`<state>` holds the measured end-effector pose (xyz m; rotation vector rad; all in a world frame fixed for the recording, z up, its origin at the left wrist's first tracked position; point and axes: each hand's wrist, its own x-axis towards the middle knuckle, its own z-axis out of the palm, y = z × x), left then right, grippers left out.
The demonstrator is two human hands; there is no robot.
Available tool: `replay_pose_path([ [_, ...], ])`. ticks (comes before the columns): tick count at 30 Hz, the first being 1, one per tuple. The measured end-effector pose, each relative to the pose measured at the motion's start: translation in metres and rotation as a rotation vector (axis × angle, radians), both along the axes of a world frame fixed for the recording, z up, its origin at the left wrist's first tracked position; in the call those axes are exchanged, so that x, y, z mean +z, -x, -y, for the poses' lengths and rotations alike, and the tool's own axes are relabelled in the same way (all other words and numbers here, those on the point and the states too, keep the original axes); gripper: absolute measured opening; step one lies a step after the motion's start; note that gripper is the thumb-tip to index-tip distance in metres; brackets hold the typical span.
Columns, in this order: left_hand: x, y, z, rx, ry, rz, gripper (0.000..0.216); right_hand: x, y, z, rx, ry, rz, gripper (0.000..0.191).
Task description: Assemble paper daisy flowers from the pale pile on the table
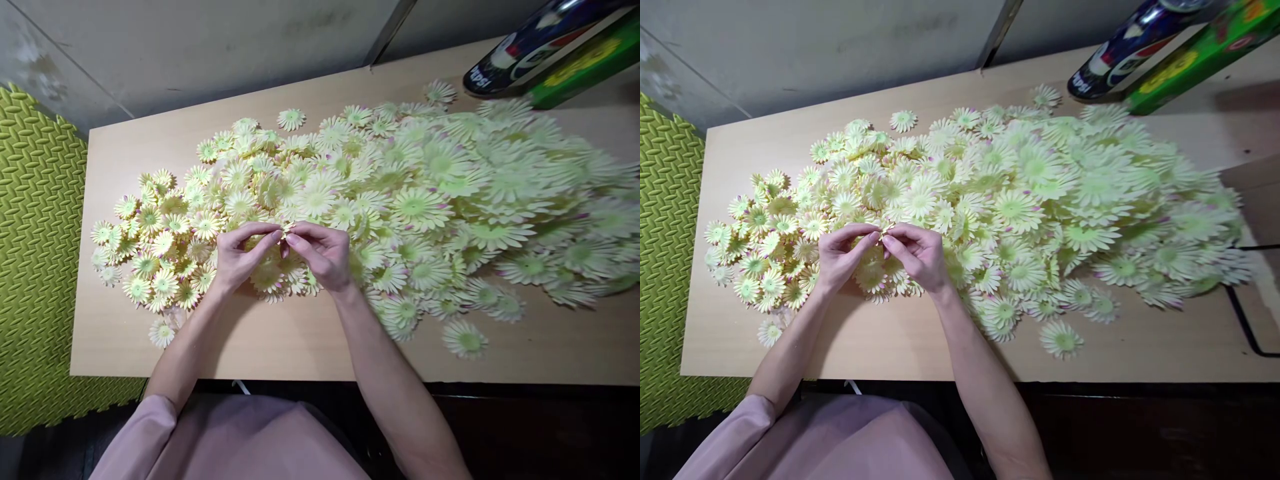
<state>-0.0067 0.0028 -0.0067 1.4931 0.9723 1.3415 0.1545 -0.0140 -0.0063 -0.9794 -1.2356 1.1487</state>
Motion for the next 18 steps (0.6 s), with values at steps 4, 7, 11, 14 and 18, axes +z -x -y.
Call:
replay_pose_path([
  [4, -0.0005, -0.0001, -0.0003, -0.004, -0.018, 0.007, 0.014, 0.0012, 0.0004, 0.0000, -0.005, -0.013, -0.002, 0.011],
  [7, 0.0000, 0.0003, 0.0000, -0.003, -0.009, -0.002, 0.014, 0.0007, -0.0001, 0.0000, -0.002, 0.008, 0.015, 0.012],
  [11, 0.0008, 0.0001, 0.0006, 0.000, 0.001, 0.000, 0.014, 0.0003, -0.0010, 0.0000, 0.008, 0.005, 0.012, 0.013],
  [14, 0.0002, -0.0004, 0.0006, -0.004, -0.002, 0.006, 0.013, 0.0013, -0.0009, 0.0000, 0.011, -0.005, 0.002, 0.011],
  [18, -0.0010, -0.0003, 0.0002, 0.001, 0.002, 0.002, 0.014, 0.0021, -0.0006, 0.0003, 0.011, 0.002, 0.006, 0.011],
])
